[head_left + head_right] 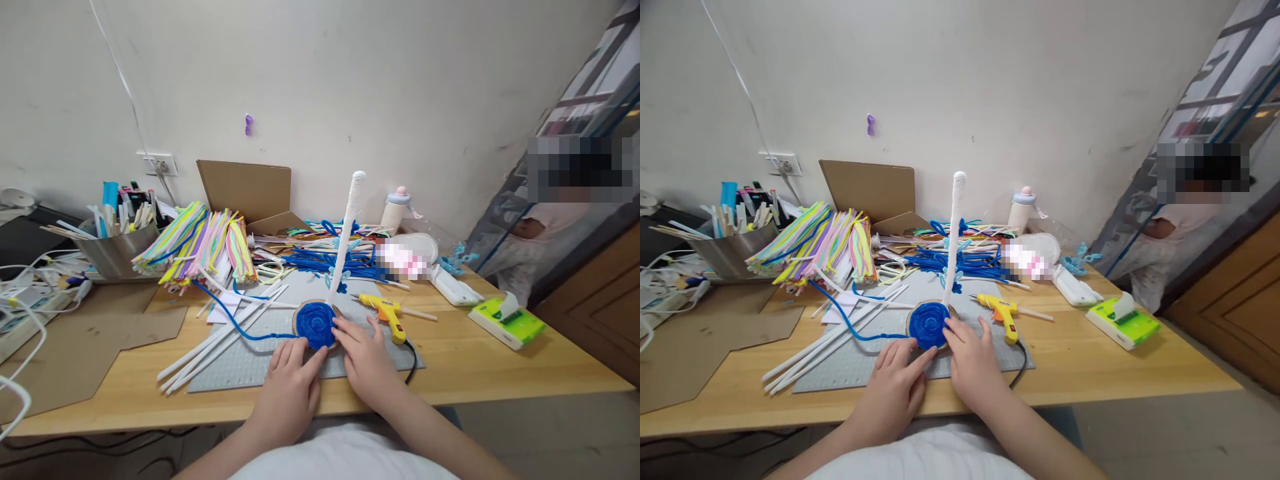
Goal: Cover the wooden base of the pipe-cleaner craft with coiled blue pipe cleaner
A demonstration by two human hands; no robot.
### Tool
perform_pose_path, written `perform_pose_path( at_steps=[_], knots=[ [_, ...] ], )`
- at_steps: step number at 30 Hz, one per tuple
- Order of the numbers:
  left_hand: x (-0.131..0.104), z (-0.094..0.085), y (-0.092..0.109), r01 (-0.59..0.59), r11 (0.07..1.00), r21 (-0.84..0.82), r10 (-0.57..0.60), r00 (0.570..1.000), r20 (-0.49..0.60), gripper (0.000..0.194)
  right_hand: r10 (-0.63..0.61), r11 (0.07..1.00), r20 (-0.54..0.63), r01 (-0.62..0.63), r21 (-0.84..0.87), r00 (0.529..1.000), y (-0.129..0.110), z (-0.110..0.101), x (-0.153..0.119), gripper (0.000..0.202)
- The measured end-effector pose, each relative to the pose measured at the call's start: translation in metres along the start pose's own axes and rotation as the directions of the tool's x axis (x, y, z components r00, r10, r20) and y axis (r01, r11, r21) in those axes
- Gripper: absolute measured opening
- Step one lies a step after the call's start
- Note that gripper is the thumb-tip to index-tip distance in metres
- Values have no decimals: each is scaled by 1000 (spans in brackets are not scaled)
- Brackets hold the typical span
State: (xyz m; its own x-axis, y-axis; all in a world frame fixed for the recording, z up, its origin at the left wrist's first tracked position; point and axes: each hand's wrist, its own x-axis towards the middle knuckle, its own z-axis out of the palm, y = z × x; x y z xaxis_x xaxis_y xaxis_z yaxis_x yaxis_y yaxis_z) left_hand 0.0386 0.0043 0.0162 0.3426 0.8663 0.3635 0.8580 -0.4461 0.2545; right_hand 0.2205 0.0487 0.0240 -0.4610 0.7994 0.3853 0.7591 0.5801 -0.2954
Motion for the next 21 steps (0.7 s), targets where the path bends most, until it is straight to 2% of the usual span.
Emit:
perform_pose_path(
  at_steps=[6,15,19,21],
  knots=[
    [0,-2,0,10,1000,-8,-10,1000,-22,48,-64,986,-65,74,152,996,-8,13,-1,37],
    [-4,-5,0,96,993,-69,-103,989,-108,35,-142,989,-38,143,35,989,-15,17,-11,41],
    [9,-10,-12,184,982,-49,-189,973,-130,31,-124,991,-55,126,45,991,-16,22,-12,39],
    [21,-15,-23,206,978,-18,-207,971,-122,39,-118,991,-60,121,54,991,-15,24,-12,40]
  ],
)
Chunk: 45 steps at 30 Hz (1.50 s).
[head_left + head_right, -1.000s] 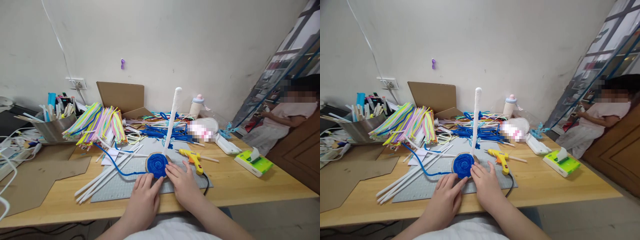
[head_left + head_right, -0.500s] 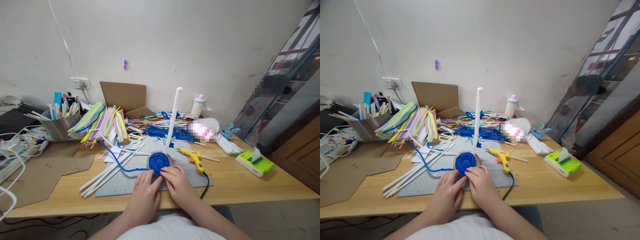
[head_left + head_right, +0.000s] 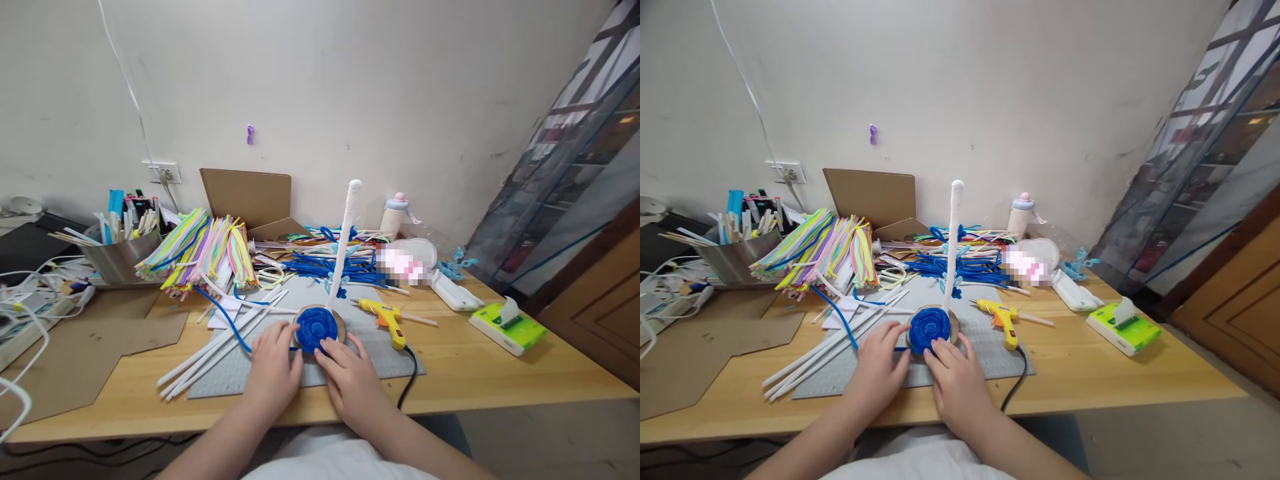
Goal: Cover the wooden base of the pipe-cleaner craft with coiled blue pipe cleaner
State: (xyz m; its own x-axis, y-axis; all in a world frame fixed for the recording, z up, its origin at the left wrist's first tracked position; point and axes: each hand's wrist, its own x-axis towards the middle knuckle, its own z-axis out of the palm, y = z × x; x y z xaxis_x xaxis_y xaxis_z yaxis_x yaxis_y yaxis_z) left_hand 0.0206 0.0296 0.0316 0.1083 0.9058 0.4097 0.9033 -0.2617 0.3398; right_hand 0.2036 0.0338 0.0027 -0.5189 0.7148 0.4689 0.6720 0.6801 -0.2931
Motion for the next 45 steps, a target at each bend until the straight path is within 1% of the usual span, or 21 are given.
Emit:
perform_pose_path(
  at_steps=[2,3,5,6,8,11,13,19,23,26,28,29,31,34,36,39,41,42,43,45],
  knots=[
    [17,-4,-9,2,1000,24,-4,996,87,57,5,1000,4,-5,8,1000,0,1,0,41],
    [25,-6,-13,-11,1000,27,6,988,157,67,10,1000,11,-10,10,1000,0,0,0,42],
    [37,-7,-19,-47,999,26,37,953,301,86,19,1000,29,-20,8,999,0,-2,1,44],
    [41,-6,-20,-67,998,21,56,933,356,93,23,1000,38,-23,6,999,0,-3,1,44],
    [45,-3,-21,-99,995,3,90,910,405,96,25,1000,47,-26,4,999,-1,-6,2,44],
    [43,4,-18,-121,992,-37,126,919,373,91,25,1000,23,-25,12,999,0,-8,5,37],
    [38,7,-15,-107,993,-53,118,933,339,89,24,999,1,-24,22,1000,2,-6,6,34],
    [26,10,-6,-2,996,-87,25,964,264,85,8,999,-51,-6,46,999,11,2,9,33],
    [19,12,-2,91,985,-148,-60,978,202,77,-53,999,-13,53,4,999,16,-4,14,30],
    [16,14,-1,184,950,-252,-148,977,156,65,-120,992,30,121,-38,992,23,-15,21,30],
    [15,16,0,249,912,-324,-206,965,161,59,-143,987,44,146,-61,989,29,-21,26,33],
    [15,16,0,274,893,-356,-225,959,175,57,-136,987,41,139,-76,990,33,-23,28,34],
    [15,17,1,296,864,-407,-227,951,208,55,-74,990,10,74,-117,997,40,-24,31,34],
    [15,17,1,275,858,-433,-194,956,221,54,37,990,-50,-44,-137,998,46,-21,29,32],
    [12,15,0,227,888,-401,-155,967,202,55,61,992,-69,-68,-102,996,47,-19,25,32],
    [4,9,-2,112,948,-298,-74,988,135,59,85,996,-107,-88,-30,991,47,-17,19,34],
    [-3,1,-2,49,969,-242,-30,996,81,58,119,993,-135,-119,10,984,45,-17,16,35],
    [-6,-3,-3,31,973,-229,-16,998,67,52,136,991,-144,-133,28,980,45,-17,15,34],
    [-10,-8,-3,18,974,-227,-2,997,71,41,150,988,-149,-145,43,977,44,-18,14,33],
    [-14,-19,-5,31,973,-230,-2,992,124,12,168,985,-147,-159,69,975,41,-18,13,32]
  ],
)
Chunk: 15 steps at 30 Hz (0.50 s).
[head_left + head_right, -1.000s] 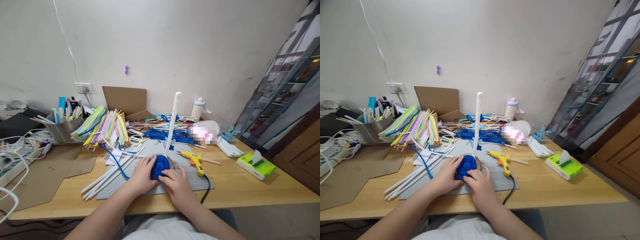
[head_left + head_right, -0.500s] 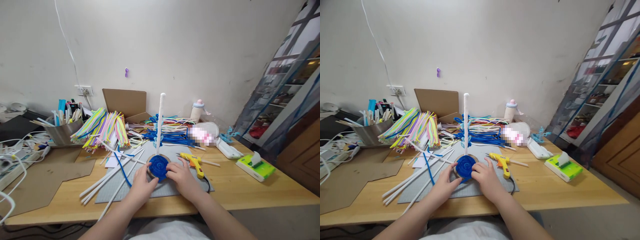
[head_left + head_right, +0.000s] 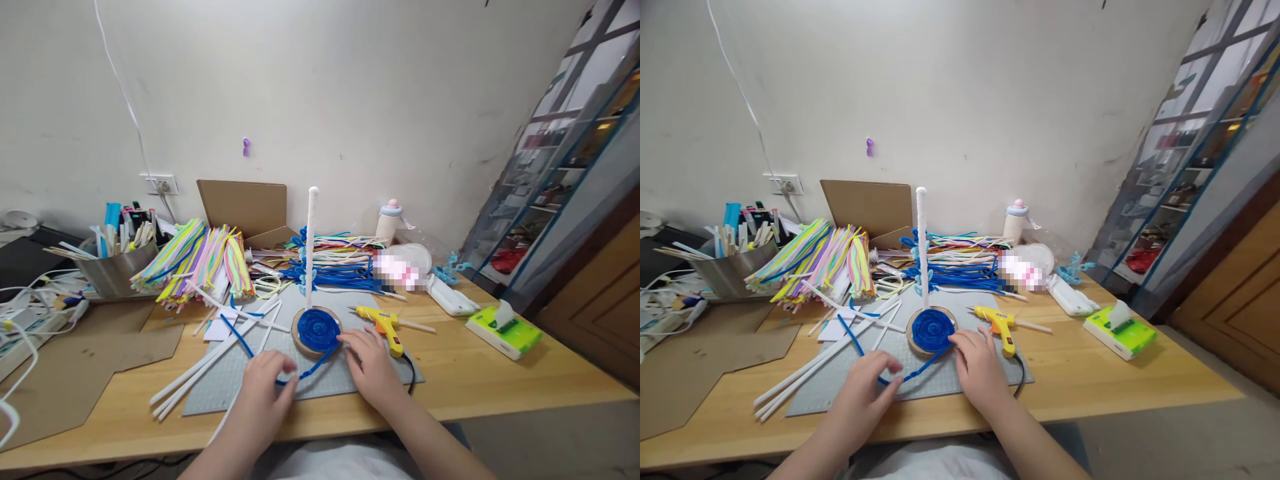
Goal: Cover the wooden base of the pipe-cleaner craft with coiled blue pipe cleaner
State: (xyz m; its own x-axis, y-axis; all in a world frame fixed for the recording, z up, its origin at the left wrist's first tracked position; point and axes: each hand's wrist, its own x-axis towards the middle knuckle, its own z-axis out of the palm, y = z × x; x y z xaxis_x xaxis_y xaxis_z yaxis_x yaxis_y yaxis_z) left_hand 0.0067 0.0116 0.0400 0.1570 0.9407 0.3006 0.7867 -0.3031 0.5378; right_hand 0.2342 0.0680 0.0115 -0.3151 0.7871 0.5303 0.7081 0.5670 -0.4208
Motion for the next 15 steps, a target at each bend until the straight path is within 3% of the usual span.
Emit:
perform_pose_path(
  at_steps=[1,5,7,11,15],
  knots=[
    [-2,-5,0,24,1000,2,-24,999,23,9,3,1000,8,-3,9,1000,-1,0,-1,31],
    [-9,-24,-7,116,987,108,-122,991,54,37,18,1000,28,-18,17,999,-3,-2,-3,30],
    [-13,-33,-12,161,966,204,-183,978,99,41,32,999,13,-32,14,999,-2,-5,-4,28],
    [-24,-43,-20,264,913,311,-321,935,151,15,67,998,-34,-67,-1,997,6,-12,-7,25],
    [-30,-44,-26,268,904,333,-352,908,225,9,120,993,-46,-120,15,992,16,-14,-9,25]
  ],
)
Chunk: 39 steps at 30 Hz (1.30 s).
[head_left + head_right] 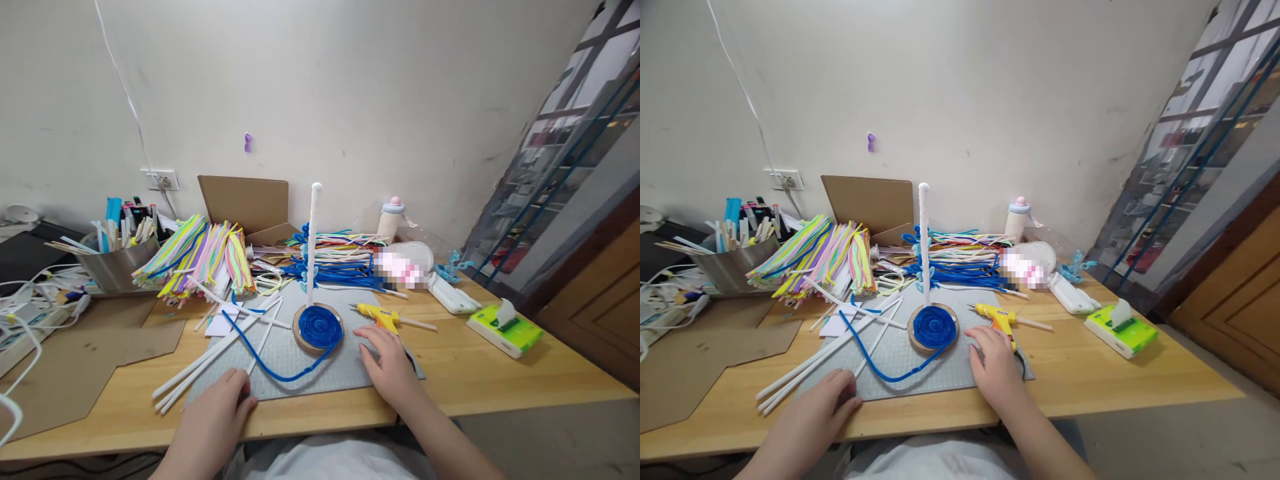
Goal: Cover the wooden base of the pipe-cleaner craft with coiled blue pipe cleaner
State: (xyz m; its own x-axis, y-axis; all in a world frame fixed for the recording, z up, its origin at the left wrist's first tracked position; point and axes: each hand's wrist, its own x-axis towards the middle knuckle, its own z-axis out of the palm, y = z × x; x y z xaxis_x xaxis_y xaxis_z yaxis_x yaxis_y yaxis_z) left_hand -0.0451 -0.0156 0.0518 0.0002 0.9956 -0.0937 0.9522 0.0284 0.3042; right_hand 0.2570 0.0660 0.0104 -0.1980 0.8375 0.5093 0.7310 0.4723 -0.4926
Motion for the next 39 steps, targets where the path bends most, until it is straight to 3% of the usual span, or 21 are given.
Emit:
perform_pose_path(
  at_steps=[6,9,11,13,15,18,21,24,28,34,37,39],
  knots=[
    [16,-7,-21,-21,999,-29,22,999,24,12,98,990,130,-109,85,987,0,3,6,31],
    [26,-13,-35,60,998,27,-59,998,-33,17,109,986,192,-130,101,975,-3,9,11,36],
    [30,-15,-36,120,990,75,-109,984,-141,19,102,984,218,-130,121,971,-5,14,13,40],
    [33,-15,-25,87,991,101,-54,954,-295,19,104,981,223,-136,136,969,-5,18,13,40],
    [38,-12,-2,-86,993,76,109,915,-388,17,116,978,204,-147,146,972,-5,22,12,40],
    [55,-3,42,-455,890,-29,427,854,-299,20,126,972,162,-155,175,979,-4,25,9,38],
    [83,9,79,-653,754,-70,626,747,-225,31,120,967,138,-148,207,983,-3,27,7,37],
    [110,20,97,-713,701,-30,705,698,-130,30,115,963,137,-144,226,984,-2,28,7,39],
    [125,31,102,-702,711,-20,695,707,-130,30,87,960,140,-121,254,986,0,27,8,43],
    [124,36,98,-703,708,-64,684,706,-185,30,40,966,141,-74,246,989,-3,26,6,48],
    [125,37,97,-697,714,-70,675,711,-199,29,149,913,99,-176,368,984,-4,29,6,41],
    [126,37,96,-691,719,-76,667,716,-205,30,279,814,94,-287,505,956,-2,32,8,38]
  ],
)
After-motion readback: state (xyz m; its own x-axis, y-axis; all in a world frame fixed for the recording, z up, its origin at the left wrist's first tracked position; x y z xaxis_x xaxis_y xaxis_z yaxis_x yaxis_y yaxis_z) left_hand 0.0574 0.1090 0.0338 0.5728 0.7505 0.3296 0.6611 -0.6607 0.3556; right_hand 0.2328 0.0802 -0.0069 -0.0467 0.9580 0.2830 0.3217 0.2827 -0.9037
